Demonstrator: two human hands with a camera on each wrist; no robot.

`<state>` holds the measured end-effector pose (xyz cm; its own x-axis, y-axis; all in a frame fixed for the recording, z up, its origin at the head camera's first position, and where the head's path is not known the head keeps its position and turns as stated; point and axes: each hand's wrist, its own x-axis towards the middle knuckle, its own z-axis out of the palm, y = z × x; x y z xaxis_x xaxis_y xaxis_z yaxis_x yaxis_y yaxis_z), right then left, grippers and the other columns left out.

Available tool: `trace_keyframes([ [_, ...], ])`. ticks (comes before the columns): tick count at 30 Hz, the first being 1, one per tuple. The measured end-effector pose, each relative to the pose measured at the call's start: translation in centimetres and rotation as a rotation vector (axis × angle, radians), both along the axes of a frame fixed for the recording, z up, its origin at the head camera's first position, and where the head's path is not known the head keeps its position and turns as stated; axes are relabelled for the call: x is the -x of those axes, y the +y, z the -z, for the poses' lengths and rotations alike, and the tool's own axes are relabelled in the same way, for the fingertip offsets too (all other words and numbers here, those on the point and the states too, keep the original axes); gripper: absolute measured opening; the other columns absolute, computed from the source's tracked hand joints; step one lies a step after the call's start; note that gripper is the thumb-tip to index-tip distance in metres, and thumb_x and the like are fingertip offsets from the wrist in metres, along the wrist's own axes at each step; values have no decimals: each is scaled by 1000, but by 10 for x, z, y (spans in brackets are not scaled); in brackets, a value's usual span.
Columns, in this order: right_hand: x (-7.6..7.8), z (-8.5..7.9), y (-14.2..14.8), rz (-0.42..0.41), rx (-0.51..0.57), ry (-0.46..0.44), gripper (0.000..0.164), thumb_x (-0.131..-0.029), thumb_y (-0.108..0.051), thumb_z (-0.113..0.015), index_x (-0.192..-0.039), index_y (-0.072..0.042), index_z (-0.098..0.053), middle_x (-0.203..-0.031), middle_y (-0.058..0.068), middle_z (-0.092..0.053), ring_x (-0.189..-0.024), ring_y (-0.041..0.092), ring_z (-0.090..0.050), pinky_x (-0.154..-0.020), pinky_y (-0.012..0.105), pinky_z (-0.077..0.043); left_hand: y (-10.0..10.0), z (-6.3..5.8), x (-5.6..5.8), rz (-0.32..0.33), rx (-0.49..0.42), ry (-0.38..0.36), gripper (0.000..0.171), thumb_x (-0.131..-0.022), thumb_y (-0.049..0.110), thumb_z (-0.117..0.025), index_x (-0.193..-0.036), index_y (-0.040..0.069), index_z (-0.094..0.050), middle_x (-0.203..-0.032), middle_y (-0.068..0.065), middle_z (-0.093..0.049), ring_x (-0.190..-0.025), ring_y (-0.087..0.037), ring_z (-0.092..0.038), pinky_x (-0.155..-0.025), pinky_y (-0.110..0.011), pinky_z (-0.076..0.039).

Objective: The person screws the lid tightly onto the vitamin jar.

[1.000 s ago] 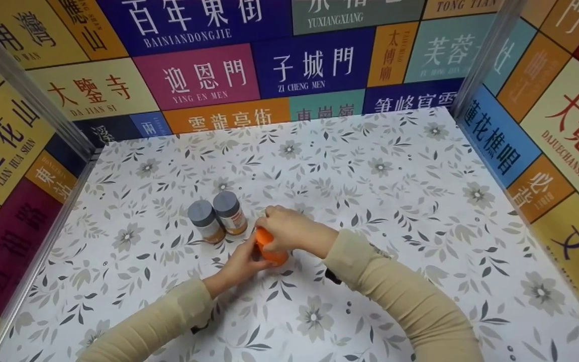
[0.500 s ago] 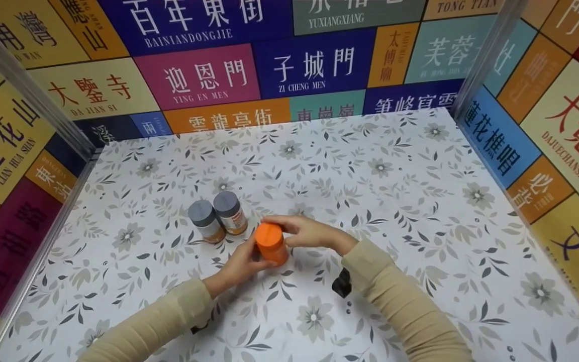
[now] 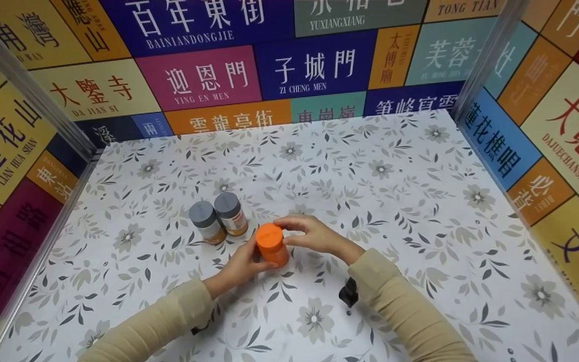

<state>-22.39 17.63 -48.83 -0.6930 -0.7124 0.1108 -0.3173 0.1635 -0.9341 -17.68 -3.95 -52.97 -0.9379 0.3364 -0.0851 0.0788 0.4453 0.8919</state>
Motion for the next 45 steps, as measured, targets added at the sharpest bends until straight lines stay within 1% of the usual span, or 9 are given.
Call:
trace_keyframes([
  [4, -1, 3, -4, 97, -20, 75, 41, -82, -3, -64, -121, 7, -54, -117, 21, -56, -105, 3, -54, -95, 32, -43, 0, 0, 0, -6, -8, -16, 61, -76, 16, -73, -129, 11, -43, -127, -3, -54, -118, -16, -48, -105, -35, -33],
  [9, -8, -8, -12, 119, -55, 188, 44, -76, -1, -69, -117, 10, -55, -109, 20, -57, -100, 7, -53, -90, 32, -46, 0, 0, 0, -6, -1, -27, 62, -76, 19, -73, -129, 12, -42, -128, -2, -53, -119, -15, -46, -106, -35, -31],
  [15, -14, -21, -20, 81, -65, 204, 54, -72, 2, -71, -120, 14, -49, -116, 26, -52, -102, 12, -52, -90, 45, -45, 0, 0, 0, 7, -13, 6, 59, -77, 18, -73, -127, 9, -43, -124, -5, -55, -116, -16, -49, -104, -35, -34],
  [22, -4, 4, -22, 92, -92, 129, 65, -70, -1, -74, -128, 7, -46, -129, 24, -46, -108, 16, -47, -95, 54, -38, 0, 0, -1, 5, -7, 33, 57, -77, 17, -73, -125, 7, -44, -121, -7, -56, -112, -17, -51, -101, -35, -37],
  [28, -3, 9, -19, 80, -72, 156, 66, -71, -9, -76, -129, 2, -47, -130, 20, -47, -111, 17, -47, -94, 48, -40, 0, 1, -1, -1, -16, 32, 58, -76, 18, -74, -125, 8, -44, -123, -6, -55, -114, -17, -50, -102, -35, -36],
  [35, -4, 6, -12, 62, -62, 180, 62, -73, -8, -74, -127, 5, -48, -129, 21, -49, -112, 20, -49, -95, 49, -41, 0, 2, -1, -1, -18, 23, 59, -76, 17, -73, -126, 8, -44, -125, -6, -54, -117, -18, -48, -104, -35, -34],
  [39, -5, 4, -8, 97, -72, 220, 52, -73, -4, -73, -120, 5, -54, -121, 20, -55, -108, 20, -52, -92, 40, -44, -1, 3, 0, 5, -10, 10, 60, -77, 18, -73, -127, 10, -43, -126, -5, -53, -118, -17, -47, -105, -35, -33],
  [43, -11, -11, -8, 123, -65, 258, 38, -73, -1, -72, -109, 6, -60, -107, 19, -62, -98, 18, -55, -86, 24, -43, -1, 2, 0, 13, -24, -7, 59, -77, 18, -73, -127, 12, -43, -125, -3, -54, -118, -16, -48, -105, -36, -32],
  [45, -14, -22, -11, 126, -80, 272, 34, -73, -2, -72, -104, 6, -61, -102, 18, -63, -95, 19, -57, -84, 24, -43, -2, 2, 0, 12, -31, -14, 59, -77, 18, -73, -127, 12, -43, -125, -3, -54, -117, -16, -48, -105, -37, -32],
])
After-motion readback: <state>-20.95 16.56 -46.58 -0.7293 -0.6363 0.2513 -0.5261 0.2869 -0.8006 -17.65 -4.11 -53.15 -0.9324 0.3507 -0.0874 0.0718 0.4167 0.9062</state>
